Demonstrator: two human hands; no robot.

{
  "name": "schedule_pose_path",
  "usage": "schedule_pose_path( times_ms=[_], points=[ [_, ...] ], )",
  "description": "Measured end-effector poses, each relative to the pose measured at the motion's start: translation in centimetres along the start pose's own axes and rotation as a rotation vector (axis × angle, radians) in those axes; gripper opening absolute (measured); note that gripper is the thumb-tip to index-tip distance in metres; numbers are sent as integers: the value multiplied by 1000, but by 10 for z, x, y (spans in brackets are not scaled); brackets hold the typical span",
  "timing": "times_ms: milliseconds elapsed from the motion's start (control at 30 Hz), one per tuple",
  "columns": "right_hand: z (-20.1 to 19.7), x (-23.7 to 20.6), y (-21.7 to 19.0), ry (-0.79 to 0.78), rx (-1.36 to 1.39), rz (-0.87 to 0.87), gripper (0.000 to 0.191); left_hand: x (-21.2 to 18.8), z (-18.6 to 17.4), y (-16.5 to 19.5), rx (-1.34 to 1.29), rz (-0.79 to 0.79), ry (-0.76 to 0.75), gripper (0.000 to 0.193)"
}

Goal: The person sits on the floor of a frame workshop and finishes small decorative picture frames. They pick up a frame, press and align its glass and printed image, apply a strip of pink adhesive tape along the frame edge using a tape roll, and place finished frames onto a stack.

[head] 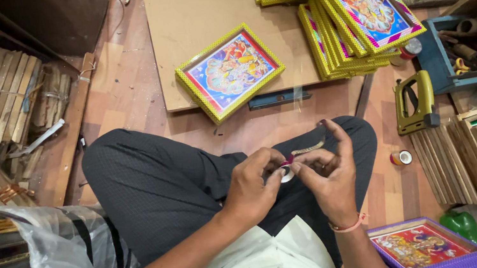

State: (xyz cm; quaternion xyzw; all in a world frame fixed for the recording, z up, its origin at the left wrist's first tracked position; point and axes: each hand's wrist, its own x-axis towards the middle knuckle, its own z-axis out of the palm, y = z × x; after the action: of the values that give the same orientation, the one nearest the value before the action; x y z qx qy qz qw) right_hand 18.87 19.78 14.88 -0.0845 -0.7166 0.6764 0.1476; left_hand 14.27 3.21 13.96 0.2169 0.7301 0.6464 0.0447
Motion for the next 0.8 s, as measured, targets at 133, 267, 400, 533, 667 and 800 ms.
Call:
schedule_pose_path(
  times_ms=[133,267,400,533,667,800],
  points=[
    [-1,0,6,5,20,12,81,1,-2,2,-4,34,3,16],
    [-2,0,11,25,25,41,75,1,-3,2,-22,-31,-3,15],
    [0,-2,14,42,45,42,69,3,0,-3,0,-66,29,13],
    [6,-4,17,107,83,51,62,3,7,-11,-184,-190,62,10],
    [13,-6,23,192,141,36,60,-1,13,-16,-308,-313,76,9],
    [17,-8,29,253,85,46,59,-3,14,-16,-301,-304,109,8]
  ],
)
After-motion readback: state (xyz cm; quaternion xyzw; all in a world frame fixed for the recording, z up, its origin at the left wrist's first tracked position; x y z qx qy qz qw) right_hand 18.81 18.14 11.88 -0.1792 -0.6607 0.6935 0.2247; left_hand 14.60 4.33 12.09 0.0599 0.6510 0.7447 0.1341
